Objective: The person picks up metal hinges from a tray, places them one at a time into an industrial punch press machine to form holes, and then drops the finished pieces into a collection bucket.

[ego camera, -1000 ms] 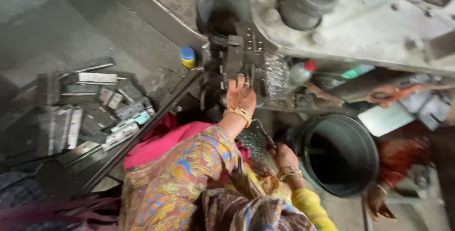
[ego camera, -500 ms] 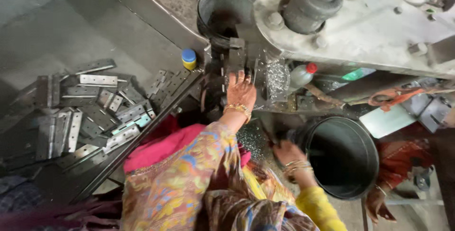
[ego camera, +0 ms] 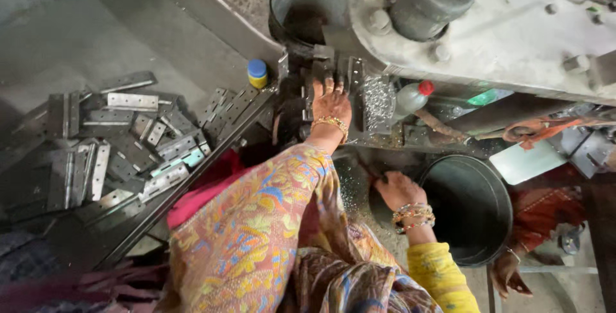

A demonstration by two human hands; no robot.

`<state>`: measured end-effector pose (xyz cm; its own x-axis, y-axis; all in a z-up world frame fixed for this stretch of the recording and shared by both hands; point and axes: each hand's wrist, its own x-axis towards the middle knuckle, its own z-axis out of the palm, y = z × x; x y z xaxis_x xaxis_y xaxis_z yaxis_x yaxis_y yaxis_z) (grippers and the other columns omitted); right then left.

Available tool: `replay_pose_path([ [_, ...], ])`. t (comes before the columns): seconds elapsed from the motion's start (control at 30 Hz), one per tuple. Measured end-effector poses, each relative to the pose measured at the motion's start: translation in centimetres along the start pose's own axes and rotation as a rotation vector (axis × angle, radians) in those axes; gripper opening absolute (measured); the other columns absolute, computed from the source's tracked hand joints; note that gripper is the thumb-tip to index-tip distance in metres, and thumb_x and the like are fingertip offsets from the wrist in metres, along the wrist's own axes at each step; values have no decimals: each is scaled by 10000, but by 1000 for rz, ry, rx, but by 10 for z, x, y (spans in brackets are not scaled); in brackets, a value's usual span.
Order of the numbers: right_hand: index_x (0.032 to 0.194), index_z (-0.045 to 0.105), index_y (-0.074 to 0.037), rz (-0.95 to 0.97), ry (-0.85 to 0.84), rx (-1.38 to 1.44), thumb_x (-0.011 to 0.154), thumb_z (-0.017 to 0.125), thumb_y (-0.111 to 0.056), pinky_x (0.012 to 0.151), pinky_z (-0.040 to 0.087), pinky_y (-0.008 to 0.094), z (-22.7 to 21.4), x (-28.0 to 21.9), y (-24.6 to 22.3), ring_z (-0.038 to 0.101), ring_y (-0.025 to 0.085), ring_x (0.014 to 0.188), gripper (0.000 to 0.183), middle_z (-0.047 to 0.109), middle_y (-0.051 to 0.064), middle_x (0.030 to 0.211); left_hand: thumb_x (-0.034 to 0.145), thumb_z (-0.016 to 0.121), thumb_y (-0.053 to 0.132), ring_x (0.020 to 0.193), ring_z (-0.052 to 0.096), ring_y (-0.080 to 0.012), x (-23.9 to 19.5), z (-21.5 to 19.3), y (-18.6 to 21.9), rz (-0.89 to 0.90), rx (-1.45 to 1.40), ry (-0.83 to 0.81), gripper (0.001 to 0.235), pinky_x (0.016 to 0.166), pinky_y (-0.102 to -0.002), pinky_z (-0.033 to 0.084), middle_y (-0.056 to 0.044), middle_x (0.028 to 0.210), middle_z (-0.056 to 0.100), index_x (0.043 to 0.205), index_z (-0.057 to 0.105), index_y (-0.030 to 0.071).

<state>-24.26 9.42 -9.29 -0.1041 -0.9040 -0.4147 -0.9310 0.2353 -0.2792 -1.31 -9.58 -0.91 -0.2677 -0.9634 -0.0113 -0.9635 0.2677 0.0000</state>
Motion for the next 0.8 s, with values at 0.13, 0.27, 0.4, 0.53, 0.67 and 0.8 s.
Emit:
replay_pose_path([
  [0.13,1061,722,-111,32,53,78,905,567,-492,821,546,520,47,-24,-12,691,435,955,440,723,229,979,995,408,238,1499,279,-296,3,-5,12,15,-18,-6,488,1176,-610,130,-34,1582,432,1452,542,128],
  [0.27,1082,722,-109,199,-145,3,972,494,-642,871,564,489,16,-17,-29,719,391,1005,591,742,217,1028,1017,403,236,1515,288,-287,-6,3,4,35,23,-4,479,1192,-613,113,-37,1626,386,1468,528,134],
  [0.4,1083,731,-129,66,73,-118,911,542,-551,961,521,495,-47,-25,-55,671,381,1121,494,727,163,1163,985,386,526,1501,314,-301,-50,2,-5,114,-61,83,635,1151,-615,146,-100,1607,379,1428,506,86],
  [0.53,1123,729,-140,103,-15,-135,912,546,-557,998,516,470,-66,-28,-79,667,358,1160,502,725,152,1199,994,528,197,1334,542,-242,-111,14,-19,416,-204,305,298,1112,-523,391,-82,1450,565,1250,643,98],
  [0.67,1151,708,-142,66,37,-138,911,541,-549,997,488,488,-69,-32,-83,636,375,1168,501,695,165,1214,975,558,173,1137,628,-285,-80,-13,23,362,-244,391,255,950,-487,486,-125,1320,630,1194,662,93],
  [0.8,1121,732,-92,83,-20,-176,950,523,-642,1008,516,474,-75,-42,-86,666,365,1170,612,719,201,1188,1034,531,175,1124,646,-286,-49,-34,51,-314,-685,90,326,961,-380,530,-165,1217,686,1295,636,9],
])
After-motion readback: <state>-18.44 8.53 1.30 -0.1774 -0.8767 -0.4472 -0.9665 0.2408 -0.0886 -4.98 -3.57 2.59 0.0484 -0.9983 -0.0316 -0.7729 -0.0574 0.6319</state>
